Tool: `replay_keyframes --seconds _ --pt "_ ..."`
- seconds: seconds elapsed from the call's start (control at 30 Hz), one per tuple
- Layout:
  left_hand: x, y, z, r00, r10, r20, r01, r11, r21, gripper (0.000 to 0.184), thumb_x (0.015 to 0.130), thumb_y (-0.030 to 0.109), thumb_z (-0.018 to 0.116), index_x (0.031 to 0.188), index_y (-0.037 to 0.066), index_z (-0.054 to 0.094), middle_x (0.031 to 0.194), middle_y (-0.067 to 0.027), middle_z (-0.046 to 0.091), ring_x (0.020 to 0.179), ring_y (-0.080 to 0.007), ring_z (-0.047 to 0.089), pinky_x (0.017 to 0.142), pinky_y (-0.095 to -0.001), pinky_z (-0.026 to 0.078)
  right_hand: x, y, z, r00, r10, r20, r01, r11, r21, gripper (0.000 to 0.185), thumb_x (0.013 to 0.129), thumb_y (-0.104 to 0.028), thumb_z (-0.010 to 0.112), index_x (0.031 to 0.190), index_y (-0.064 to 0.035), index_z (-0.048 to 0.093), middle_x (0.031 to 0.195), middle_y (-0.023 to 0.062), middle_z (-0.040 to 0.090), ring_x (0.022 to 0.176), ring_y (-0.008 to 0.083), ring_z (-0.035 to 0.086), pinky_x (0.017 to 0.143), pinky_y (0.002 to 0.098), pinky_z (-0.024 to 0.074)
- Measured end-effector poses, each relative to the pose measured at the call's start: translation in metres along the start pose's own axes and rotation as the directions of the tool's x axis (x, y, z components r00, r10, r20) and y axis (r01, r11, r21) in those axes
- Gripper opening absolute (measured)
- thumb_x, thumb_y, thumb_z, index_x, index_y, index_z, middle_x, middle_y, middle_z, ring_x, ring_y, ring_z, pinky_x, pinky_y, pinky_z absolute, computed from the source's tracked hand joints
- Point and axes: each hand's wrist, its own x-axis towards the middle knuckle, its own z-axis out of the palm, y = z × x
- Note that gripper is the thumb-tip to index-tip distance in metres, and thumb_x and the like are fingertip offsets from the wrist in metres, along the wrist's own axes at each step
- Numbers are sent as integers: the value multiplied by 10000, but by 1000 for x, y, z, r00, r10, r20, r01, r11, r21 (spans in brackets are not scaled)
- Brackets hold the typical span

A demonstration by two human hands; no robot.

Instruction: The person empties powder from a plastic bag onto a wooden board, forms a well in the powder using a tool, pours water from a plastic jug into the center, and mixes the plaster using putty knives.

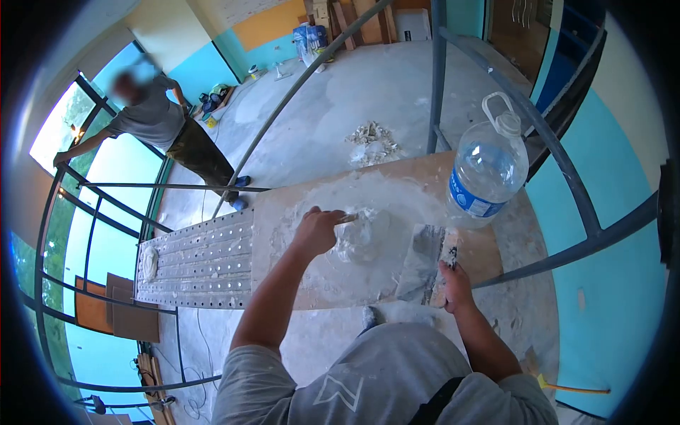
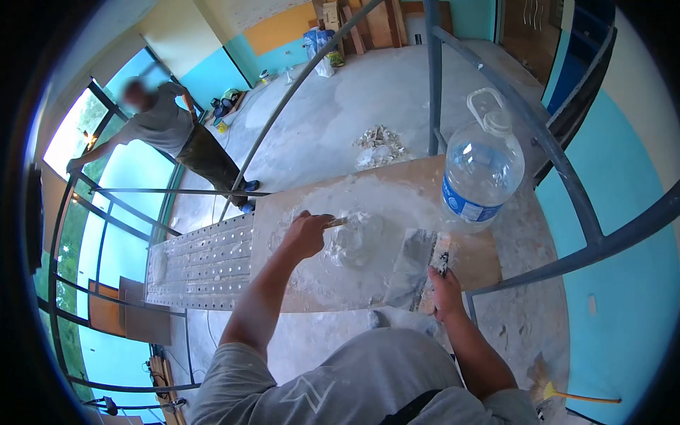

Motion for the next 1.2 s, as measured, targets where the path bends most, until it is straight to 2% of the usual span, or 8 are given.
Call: replay_keyframes --seconds 0.27,0.4,0.53,0.83,0.93,1.07,1.17,1.2 --pt "-20 -31 8 949 33 314 -50 998 48 486 729 -1 555 1160 187 675 1072 -88 694 942 -350 612 871 -387 499 2 4 9 999 -26 20 26 1000 -3 302 929 -220 618 1165 -35 577 1015 48 608 896 160 596 792 342 497" --pt "-9 -26 28 993 -110 -34 109 994 -16 461 708 21 549 1113 193 685 943 -123 705 913 -362 619 795 -440 524 -1 5 16 998 40 38 -41 999 27 304 931 -238 616 1167 -52 569 1003 46 616 901 179 617 785 361 509" --pt "-23 -18 40 994 13 109 -11 1000 -22 415 721 41 542 1092 158 686 939 -149 700 924 -374 619 806 -451 523 3 11 23 996 72 48 -73 997 13 298 925 -237 630 1152 -49 587 990 38 614 891 159 594 780 334 491" --pt "40 -26 34 965 -257 58 253 965 73 409 762 63 594 1165 128 618 955 -206 681 929 -404 642 798 -476 520 -17 10 38 998 53 43 -54 999 8 281 920 -251 641 1119 -58 599 953 16 600 848 132 557 749 312 471" --pt "13 -3 34 978 -92 188 81 995 66 416 758 51 586 1169 105 612 958 -203 681 928 -401 643 801 -477 517 -13 14 29 999 45 15 -45 999 -4 302 914 -267 645 1128 -61 592 948 20 597 842 140 568 717 330 485" --pt "-16 -28 20 1000 -21 -10 21 999 -33 343 824 114 610 1163 61 590 960 -185 681 896 -338 668 769 -444 522 -8 17 33 996 82 17 -83 992 92 368 895 -305 660 1168 -75 570 972 38 599 878 177 602 699 371 514" --pt "-46 -34 19 853 -508 -122 336 712 -617 303 899 146 597 1179 38 558 994 -124 667 940 -212 641 820 -366 499 -9 10 49 989 144 22 -146 973 177 436 880 -328 668 1217 -82 541 1028 62 597 901 214 622 715 407 533" --pt "-59 -24 14 849 -506 -150 227 607 -762 298 917 141 583 1190 29 539 1035 -112 648 971 -187 613 846 -349 484 -3 12 53 986 164 37 -168 969 180 436 888 -322 660 1229 -84 530 1045 67 595 909 221 625 729 419 537"
